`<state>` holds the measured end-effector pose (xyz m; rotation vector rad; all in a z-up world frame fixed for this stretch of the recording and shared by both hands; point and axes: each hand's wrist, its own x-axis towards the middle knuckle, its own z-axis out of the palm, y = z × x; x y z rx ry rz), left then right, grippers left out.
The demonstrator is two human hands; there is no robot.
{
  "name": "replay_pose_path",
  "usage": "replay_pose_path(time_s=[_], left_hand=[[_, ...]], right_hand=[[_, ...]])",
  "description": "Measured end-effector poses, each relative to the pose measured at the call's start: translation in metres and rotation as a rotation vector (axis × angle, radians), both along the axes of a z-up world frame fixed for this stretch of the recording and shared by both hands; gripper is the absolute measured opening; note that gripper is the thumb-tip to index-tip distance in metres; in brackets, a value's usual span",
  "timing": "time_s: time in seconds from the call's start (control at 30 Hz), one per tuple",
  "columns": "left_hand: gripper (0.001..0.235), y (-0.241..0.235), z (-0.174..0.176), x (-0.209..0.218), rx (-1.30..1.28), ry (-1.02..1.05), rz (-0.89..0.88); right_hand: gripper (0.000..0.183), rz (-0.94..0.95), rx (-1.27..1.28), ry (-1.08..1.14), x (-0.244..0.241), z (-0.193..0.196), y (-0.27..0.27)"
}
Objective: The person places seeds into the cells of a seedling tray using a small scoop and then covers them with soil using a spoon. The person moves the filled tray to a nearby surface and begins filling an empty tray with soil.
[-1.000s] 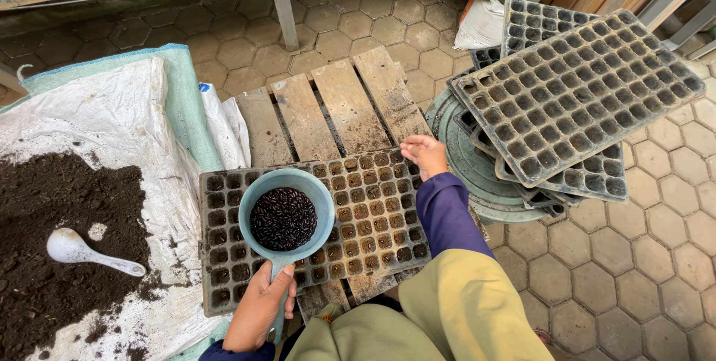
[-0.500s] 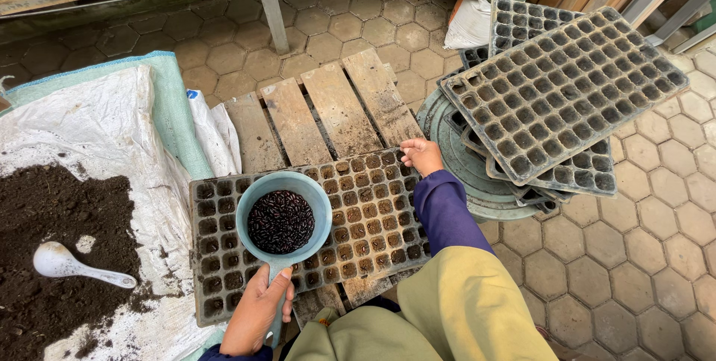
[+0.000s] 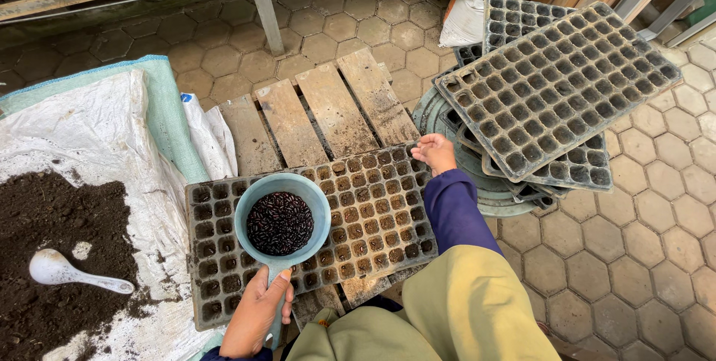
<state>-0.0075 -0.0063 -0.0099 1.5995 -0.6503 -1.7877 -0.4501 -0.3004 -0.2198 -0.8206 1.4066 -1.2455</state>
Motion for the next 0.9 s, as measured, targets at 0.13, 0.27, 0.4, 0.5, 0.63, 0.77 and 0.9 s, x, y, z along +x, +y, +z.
replay_pose_path(time_s=[0.13,0.27,0.4,0.5,0.63,0.77,0.9], left_hand=[[0.029,0.001,-0.001,-0.001,-0.012,-0.003,-0.004],[0.028,0.002,0.001,-0.001,-0.027,-0.014,-0.008],[0.028,0.002,0.004,-0.002,-0.025,-0.016,-0.007],[0.029,0.001,0.006,-0.002,-0.008,-0.036,-0.013],[0.029,0.002,0.004,-0.003,0.004,-0.032,-0.021],[0.028,0.003,-0.002,-0.005,-0.018,-0.017,-0.045],[0.028,0.004,-0.007,-0.007,-0.015,-0.033,-0.079]], right_hand=[[0.019,0.045,-0.019,0.167,0.010,-0.011,-0.009],[0.014,0.079,0.050,0.398,0.015,-0.008,-0.009],[0.016,0.092,0.015,0.252,0.010,-0.008,-0.004],[0.019,0.115,-0.014,0.067,-0.003,-0.010,0.005],[0.023,0.144,-0.035,0.119,-0.005,-0.018,0.022],[0.030,0.166,-0.030,0.192,0.000,-0.017,0.029],[0.030,0.186,-0.024,0.313,0.013,0.016,0.041]])
